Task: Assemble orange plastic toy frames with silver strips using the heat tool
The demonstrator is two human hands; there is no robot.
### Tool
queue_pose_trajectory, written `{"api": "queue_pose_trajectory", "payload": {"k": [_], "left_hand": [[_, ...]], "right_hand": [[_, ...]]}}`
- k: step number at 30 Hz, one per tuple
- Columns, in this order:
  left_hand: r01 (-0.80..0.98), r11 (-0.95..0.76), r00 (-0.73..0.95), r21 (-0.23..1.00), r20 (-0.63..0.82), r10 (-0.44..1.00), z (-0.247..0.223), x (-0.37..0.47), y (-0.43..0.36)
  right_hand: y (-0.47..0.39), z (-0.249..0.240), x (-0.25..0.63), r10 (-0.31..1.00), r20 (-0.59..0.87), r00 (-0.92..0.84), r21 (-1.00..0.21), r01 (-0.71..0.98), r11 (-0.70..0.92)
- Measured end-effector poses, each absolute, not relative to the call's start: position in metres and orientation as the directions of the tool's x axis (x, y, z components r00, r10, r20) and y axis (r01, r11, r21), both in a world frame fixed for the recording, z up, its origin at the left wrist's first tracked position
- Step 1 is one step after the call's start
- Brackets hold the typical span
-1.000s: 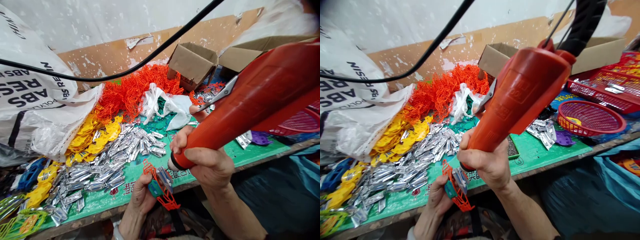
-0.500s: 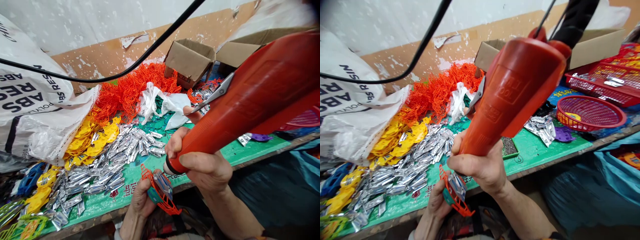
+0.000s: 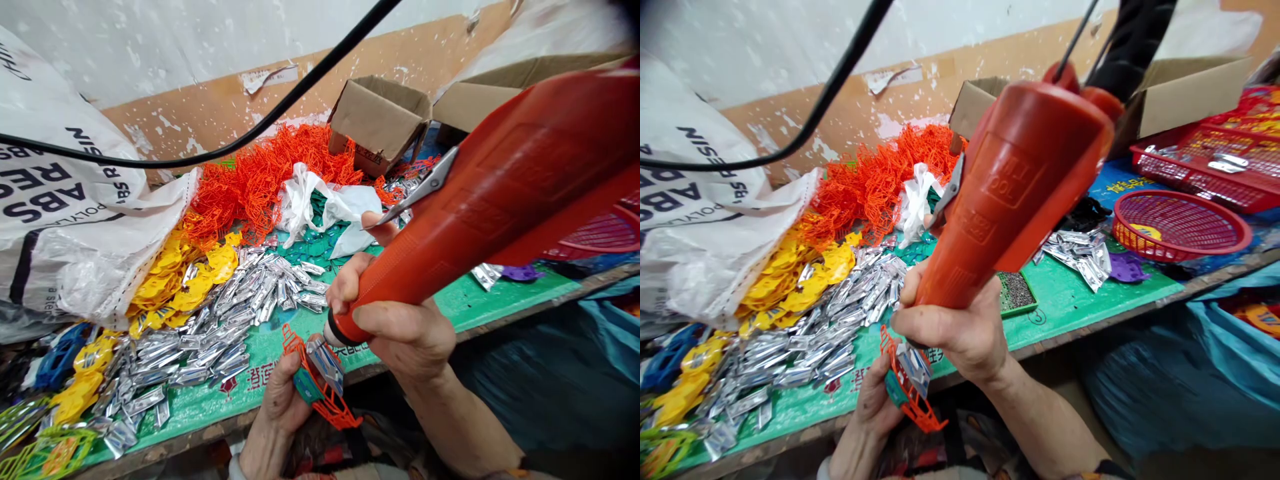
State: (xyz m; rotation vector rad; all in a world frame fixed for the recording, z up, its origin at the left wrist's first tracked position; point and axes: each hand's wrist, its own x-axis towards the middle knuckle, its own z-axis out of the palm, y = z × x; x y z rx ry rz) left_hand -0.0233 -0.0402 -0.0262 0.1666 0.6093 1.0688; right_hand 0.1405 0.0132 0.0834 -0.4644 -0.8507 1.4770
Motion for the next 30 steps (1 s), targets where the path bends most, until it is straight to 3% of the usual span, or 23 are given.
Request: {"api": "queue_pose_trajectory", "payload": {"k": [30], "left_hand": [[-0.803,0.446,0.282,0.396,-0.407,0.869,-0.0246,-0.0178,-0.0318]], "right_hand": [[0.0129,0.0773,0.1388,0.973,0.213,-0.087,-0.752,-0.650,0.106]]}}
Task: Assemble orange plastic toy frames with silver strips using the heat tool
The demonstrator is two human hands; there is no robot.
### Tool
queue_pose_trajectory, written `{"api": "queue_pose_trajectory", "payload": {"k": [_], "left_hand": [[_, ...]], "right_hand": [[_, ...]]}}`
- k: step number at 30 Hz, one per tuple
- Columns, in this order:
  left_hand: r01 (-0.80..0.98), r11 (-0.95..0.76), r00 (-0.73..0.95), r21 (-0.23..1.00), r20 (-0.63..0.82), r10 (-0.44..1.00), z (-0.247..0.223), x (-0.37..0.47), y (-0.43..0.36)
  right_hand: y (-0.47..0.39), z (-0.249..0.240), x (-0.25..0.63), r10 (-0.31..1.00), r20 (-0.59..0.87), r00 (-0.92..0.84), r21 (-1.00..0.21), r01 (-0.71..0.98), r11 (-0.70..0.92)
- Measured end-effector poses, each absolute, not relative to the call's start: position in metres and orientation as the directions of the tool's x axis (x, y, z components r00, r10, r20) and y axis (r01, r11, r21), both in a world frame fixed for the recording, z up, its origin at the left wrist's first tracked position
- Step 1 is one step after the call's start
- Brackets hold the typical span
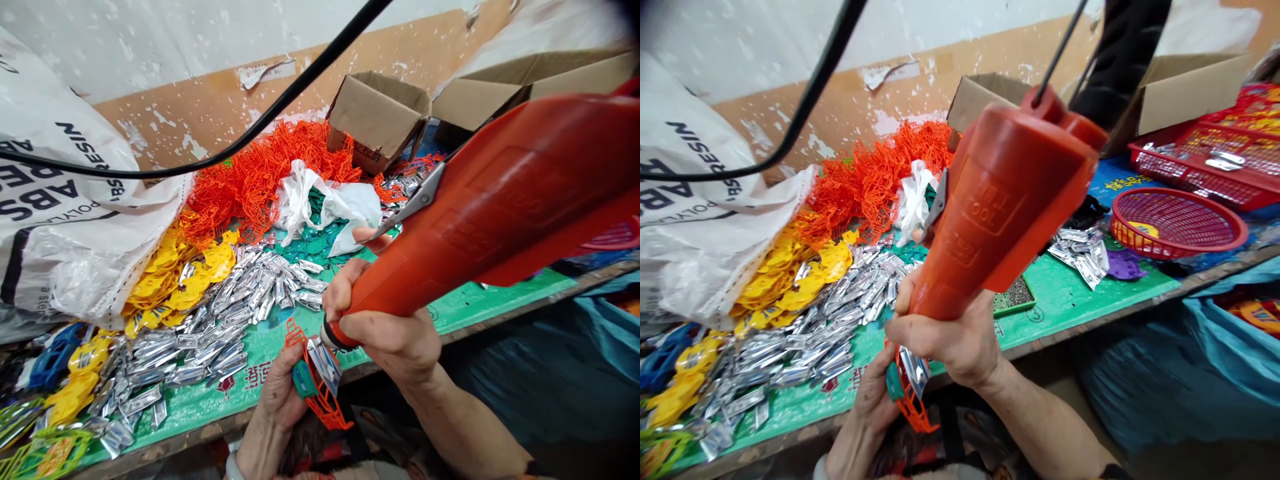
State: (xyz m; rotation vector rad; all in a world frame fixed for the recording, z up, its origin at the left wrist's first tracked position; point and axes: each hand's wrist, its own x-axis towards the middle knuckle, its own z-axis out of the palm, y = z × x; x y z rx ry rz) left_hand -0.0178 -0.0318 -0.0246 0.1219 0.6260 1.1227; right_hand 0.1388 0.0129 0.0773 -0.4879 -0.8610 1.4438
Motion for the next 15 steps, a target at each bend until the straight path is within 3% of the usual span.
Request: {"api": "queue_pose_trajectory", "payload": {"k": [9,15], "left_hand": [[-0.826,0.399,0.183,0.399,-0.480,0.858,-0.023,-0.017,-0.030],[-0.815,0.428,0.192,0.392,-0.514,0.836,-0.019,-0.033,-0.035]], "right_hand": [[0.012,0.076,0.138,0.966,0.243,-0.092,-0.756,-0.642,0.129],[0.008,0.092,0.145,0.974,0.226,0.013,-0.714,-0.678,0.175]]}}
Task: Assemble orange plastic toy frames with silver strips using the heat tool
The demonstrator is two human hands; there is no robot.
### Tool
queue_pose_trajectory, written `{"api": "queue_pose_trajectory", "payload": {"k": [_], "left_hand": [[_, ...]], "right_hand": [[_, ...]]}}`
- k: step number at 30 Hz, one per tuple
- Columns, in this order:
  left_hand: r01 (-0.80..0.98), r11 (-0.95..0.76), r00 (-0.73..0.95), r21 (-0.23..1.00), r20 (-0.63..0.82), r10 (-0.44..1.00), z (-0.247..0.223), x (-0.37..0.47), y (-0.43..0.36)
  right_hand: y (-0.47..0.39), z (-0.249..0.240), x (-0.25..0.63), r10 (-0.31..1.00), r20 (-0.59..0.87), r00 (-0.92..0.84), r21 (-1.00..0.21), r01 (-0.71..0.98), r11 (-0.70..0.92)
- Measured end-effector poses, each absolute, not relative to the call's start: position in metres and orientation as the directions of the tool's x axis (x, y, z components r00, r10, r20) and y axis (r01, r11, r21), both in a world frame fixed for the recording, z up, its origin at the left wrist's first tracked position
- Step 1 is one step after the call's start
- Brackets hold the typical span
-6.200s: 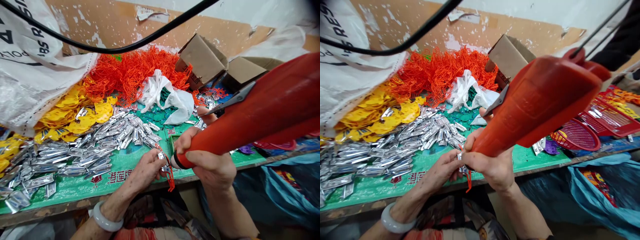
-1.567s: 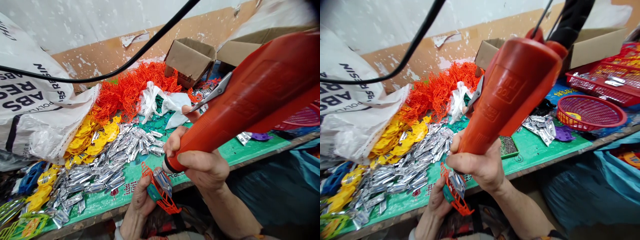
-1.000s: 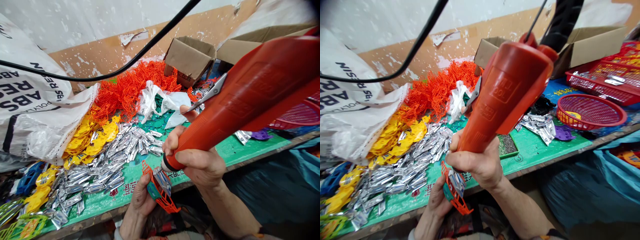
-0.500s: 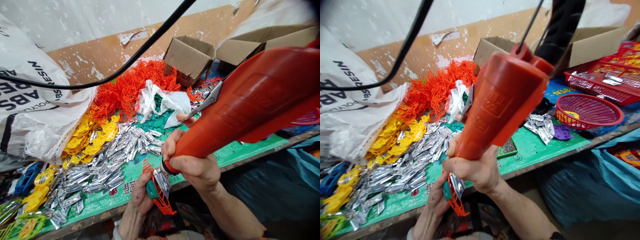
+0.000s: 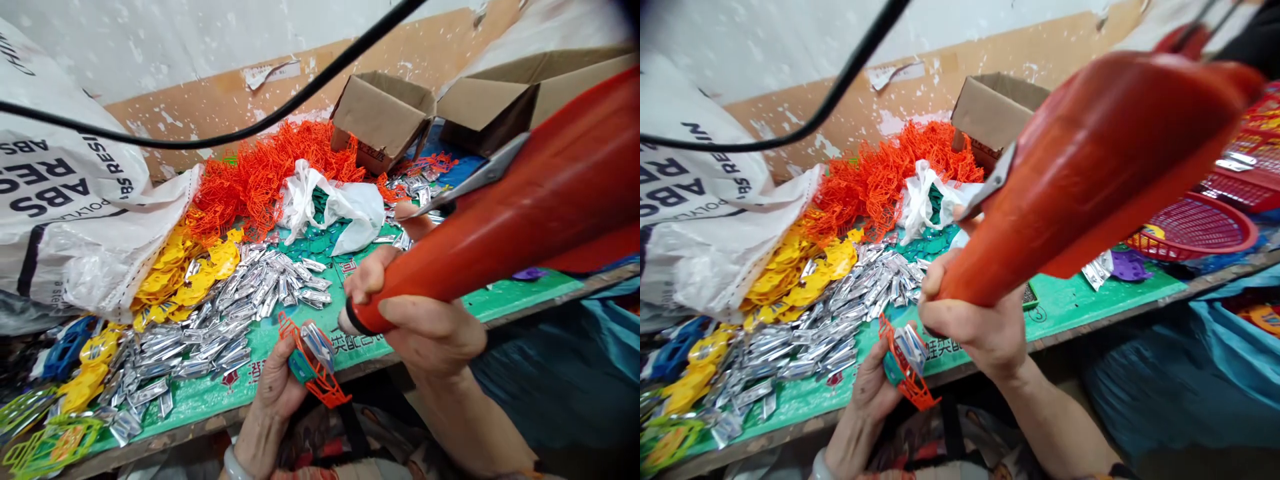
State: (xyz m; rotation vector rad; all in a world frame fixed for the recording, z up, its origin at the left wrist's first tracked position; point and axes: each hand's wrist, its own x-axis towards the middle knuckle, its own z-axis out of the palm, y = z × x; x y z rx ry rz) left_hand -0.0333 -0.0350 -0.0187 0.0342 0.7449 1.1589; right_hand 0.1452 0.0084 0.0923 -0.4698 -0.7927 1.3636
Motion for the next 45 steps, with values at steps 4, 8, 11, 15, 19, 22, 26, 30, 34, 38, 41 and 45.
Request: {"api": "queue_pose_trajectory", "payload": {"k": [4,8,11,15,19,22,26,30,34,38,41,45], "left_hand": [[-0.808,0.400,0.127,0.433,-0.535,0.835,-0.019,-0.043,-0.036],[-0.823,0.393,0.095,0.409,-0.584,0.806,-0.022,-0.043,-0.033],[-0.836,0.367,0.066,0.409,-0.589,0.805,-0.024,-0.041,-0.032],[-0.841,0.349,0.063,0.412,-0.567,0.822,-0.029,-0.040,-0.032],[-0.830,0.388,0.145,0.401,-0.516,0.844,-0.035,-0.041,-0.033],[-0.832,0.394,0.174,0.389,-0.492,0.853,-0.036,-0.042,-0.035],[-0.835,0.392,0.179,0.386,-0.484,0.857,-0.035,-0.042,-0.036],[-0.840,0.382,0.171,0.385,-0.480,0.860,-0.034,-0.041,-0.037],[-0.846,0.371,0.165,0.382,-0.475,0.865,-0.032,-0.039,-0.037],[-0.851,0.366,0.169,0.376,-0.463,0.870,-0.030,-0.036,-0.037],[-0.854,0.364,0.177,0.371,-0.449,0.876,-0.029,-0.035,-0.036],[-0.865,0.362,0.197,0.347,-0.430,0.881,-0.031,-0.036,-0.036]], "right_hand": [[0.003,0.086,0.146,0.974,0.221,-0.043,-0.716,-0.685,0.133],[-0.001,0.077,0.144,0.976,0.184,-0.115,-0.753,-0.654,0.065],[-0.003,0.076,0.142,0.973,0.197,-0.123,-0.734,-0.676,0.063],[-0.004,0.076,0.140,0.975,0.202,-0.097,-0.680,-0.730,0.068],[-0.004,0.077,0.139,0.980,0.163,-0.111,-0.658,-0.753,0.024],[-0.003,0.079,0.138,0.985,0.138,-0.107,-0.668,-0.744,0.013],[-0.002,0.081,0.138,0.985,0.146,-0.089,-0.669,-0.743,0.032],[-0.002,0.079,0.139,0.984,0.152,-0.088,-0.664,-0.747,0.036],[-0.002,0.077,0.140,0.985,0.150,-0.083,-0.670,-0.742,0.040],[-0.001,0.076,0.139,0.984,0.157,-0.084,-0.661,-0.750,0.041],[0.000,0.075,0.139,0.982,0.170,-0.081,-0.643,-0.765,0.049],[0.000,0.075,0.139,0.981,0.185,-0.063,-0.641,-0.764,0.072]]}}
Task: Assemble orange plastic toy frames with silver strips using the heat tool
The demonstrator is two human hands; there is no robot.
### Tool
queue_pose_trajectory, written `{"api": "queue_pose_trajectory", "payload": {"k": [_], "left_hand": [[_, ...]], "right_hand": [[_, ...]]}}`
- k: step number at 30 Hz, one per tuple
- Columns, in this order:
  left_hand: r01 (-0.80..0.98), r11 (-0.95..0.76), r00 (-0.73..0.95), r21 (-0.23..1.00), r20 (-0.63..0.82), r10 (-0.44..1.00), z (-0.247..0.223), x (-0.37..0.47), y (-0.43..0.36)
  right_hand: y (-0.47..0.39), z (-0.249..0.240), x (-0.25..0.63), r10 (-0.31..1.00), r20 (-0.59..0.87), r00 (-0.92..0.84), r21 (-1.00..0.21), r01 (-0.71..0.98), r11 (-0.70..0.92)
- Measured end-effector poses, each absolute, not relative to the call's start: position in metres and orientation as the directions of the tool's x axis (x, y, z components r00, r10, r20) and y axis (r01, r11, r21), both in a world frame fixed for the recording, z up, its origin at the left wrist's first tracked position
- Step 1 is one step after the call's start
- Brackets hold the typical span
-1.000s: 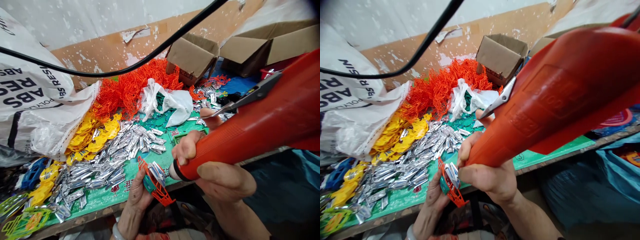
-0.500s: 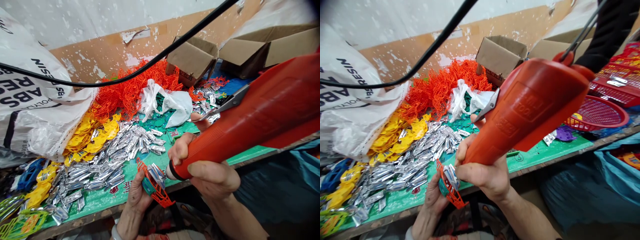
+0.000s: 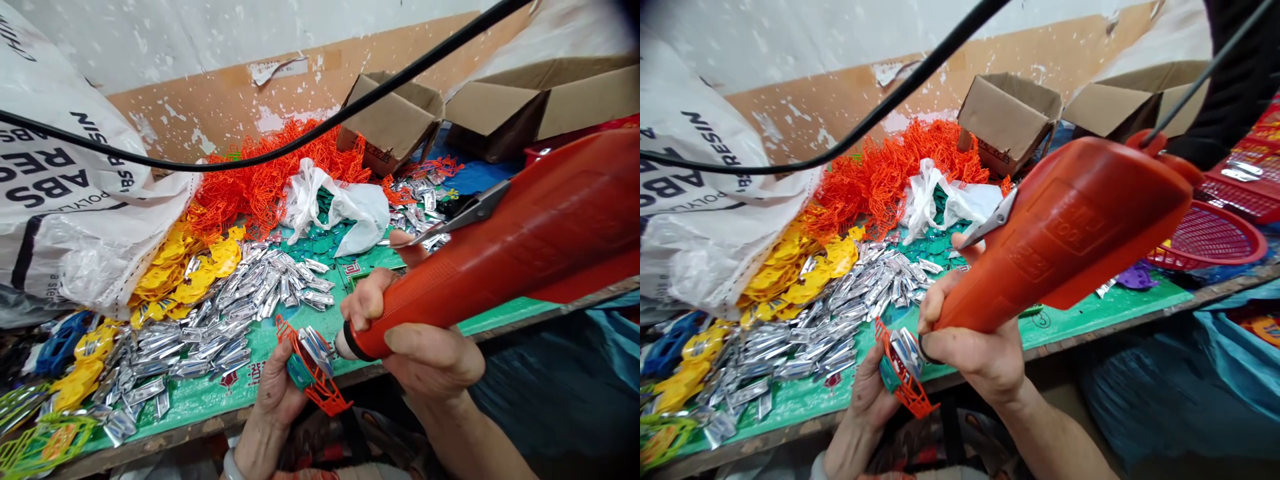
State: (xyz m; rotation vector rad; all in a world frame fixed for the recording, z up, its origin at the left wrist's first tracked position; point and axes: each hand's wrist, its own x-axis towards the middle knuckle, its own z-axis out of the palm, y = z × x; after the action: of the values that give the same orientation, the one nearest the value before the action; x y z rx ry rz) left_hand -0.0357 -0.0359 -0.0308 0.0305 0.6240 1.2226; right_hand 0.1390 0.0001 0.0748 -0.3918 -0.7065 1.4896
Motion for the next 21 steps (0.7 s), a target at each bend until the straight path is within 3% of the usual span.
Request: {"api": "queue_pose_trajectory", "payload": {"k": [21], "left_hand": [[-0.874,0.353,0.159,0.334,-0.489,0.858,-0.0351,-0.0419,-0.0372]], "right_hand": [[-0.0037,0.0707,0.1303,0.972,0.225,-0.064,-0.633,-0.768,0.096]]}}
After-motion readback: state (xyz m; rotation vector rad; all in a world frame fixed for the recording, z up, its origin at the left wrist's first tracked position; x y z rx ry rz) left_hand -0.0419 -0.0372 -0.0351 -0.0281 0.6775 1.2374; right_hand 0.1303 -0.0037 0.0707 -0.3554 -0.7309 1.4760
